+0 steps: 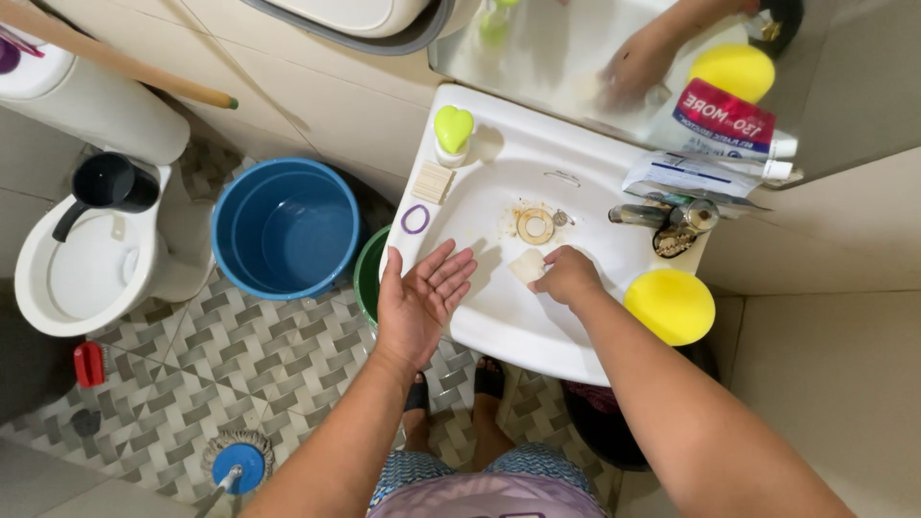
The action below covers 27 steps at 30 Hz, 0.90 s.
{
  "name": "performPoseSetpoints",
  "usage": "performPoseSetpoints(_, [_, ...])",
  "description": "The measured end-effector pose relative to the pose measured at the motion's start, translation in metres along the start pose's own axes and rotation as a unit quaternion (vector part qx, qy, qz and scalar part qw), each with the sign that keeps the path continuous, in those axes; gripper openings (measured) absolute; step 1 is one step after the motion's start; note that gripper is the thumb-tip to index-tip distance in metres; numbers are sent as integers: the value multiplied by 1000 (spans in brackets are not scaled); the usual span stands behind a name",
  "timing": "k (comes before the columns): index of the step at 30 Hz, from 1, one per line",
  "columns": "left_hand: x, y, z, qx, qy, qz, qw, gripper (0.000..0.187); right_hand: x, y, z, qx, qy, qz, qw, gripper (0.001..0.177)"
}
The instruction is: Cleaning the sink and wall tiles in a bathroom with a sponge and water.
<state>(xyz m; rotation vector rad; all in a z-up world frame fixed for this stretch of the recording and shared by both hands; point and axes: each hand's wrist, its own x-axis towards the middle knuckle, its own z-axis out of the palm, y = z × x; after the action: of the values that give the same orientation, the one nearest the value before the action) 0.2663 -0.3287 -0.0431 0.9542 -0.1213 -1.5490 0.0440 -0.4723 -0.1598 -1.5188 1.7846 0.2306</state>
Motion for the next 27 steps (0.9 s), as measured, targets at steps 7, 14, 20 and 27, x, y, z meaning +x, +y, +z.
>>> performPoseSetpoints(7, [20,-11,3,46,-6,-10,999,89,-8,18,5,39,30,-99,994,36])
performPoseSetpoints(14, [35,-29,21,330,21,12,944,55,-74,-18,-37,307,-74,-96,944,28])
performPoseSetpoints(20, [56,-53,5,354,-19,24,935,28,-82,-12,-50,382,-124,-135,906,30])
performPoseSetpoints(27, [36,-15,21,327,53,24,943,32,-65,-3,-75,182,119,-198,956,34])
